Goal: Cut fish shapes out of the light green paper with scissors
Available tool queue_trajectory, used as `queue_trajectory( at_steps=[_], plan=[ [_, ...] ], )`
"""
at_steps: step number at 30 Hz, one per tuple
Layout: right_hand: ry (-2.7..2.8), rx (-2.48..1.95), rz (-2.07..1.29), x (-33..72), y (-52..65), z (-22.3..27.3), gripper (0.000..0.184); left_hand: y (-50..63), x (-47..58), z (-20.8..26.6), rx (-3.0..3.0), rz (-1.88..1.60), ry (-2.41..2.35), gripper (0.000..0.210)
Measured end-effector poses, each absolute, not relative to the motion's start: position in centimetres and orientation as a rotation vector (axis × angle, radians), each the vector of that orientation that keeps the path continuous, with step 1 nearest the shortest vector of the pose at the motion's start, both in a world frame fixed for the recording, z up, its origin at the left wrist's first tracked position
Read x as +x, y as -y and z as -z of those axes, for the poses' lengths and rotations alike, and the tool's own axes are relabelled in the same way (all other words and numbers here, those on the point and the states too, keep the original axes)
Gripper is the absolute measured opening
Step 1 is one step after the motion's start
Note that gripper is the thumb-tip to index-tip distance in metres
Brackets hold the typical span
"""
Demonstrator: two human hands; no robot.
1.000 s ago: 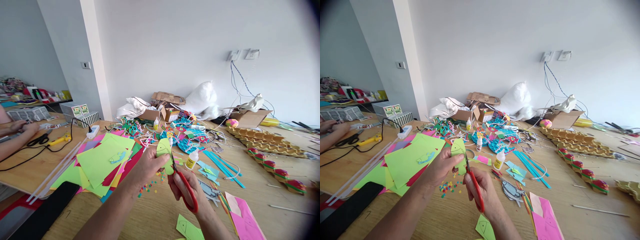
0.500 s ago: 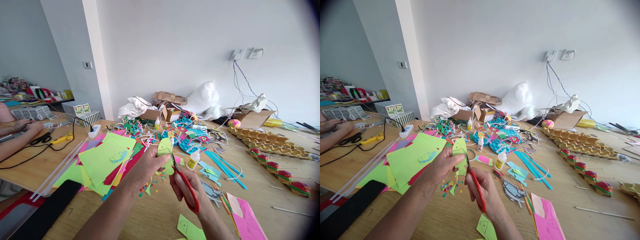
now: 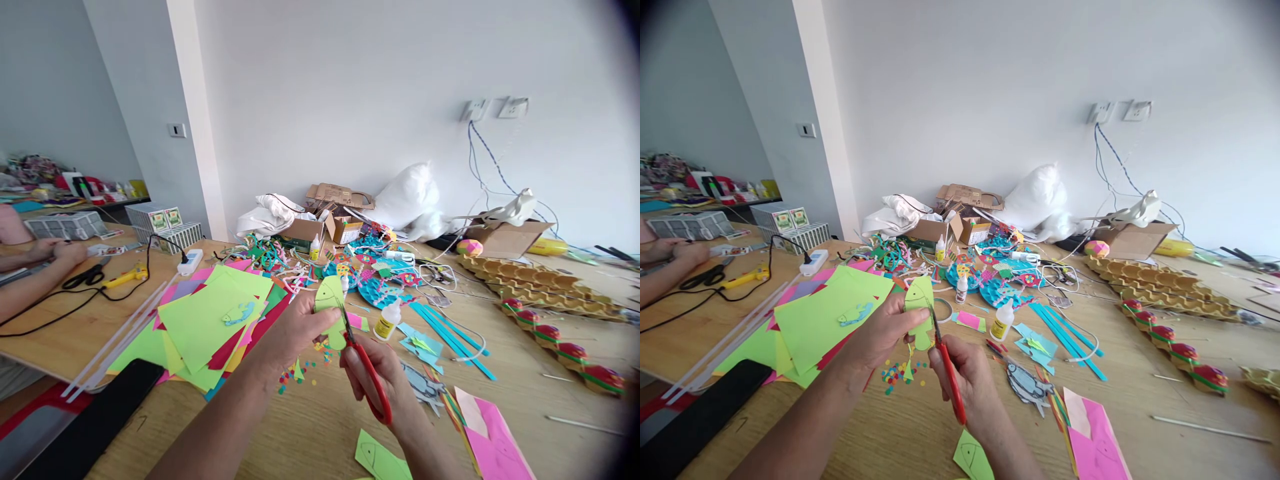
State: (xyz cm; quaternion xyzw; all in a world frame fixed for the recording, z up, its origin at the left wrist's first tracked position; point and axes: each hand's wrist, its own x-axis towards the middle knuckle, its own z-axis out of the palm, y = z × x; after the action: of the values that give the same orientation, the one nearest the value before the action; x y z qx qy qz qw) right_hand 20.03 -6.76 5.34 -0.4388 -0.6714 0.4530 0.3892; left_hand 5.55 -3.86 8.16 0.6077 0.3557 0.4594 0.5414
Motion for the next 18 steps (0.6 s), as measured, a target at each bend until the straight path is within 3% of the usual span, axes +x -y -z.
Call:
queue_trajectory(
  at_steps=[18],
  plan=[
    [1.748,-1.075,-1.147,20.21,6.68,-5.17,0.048,3.94,5.36,-8.42,1.515,-1.058,-0.878,0.021]
  ],
)
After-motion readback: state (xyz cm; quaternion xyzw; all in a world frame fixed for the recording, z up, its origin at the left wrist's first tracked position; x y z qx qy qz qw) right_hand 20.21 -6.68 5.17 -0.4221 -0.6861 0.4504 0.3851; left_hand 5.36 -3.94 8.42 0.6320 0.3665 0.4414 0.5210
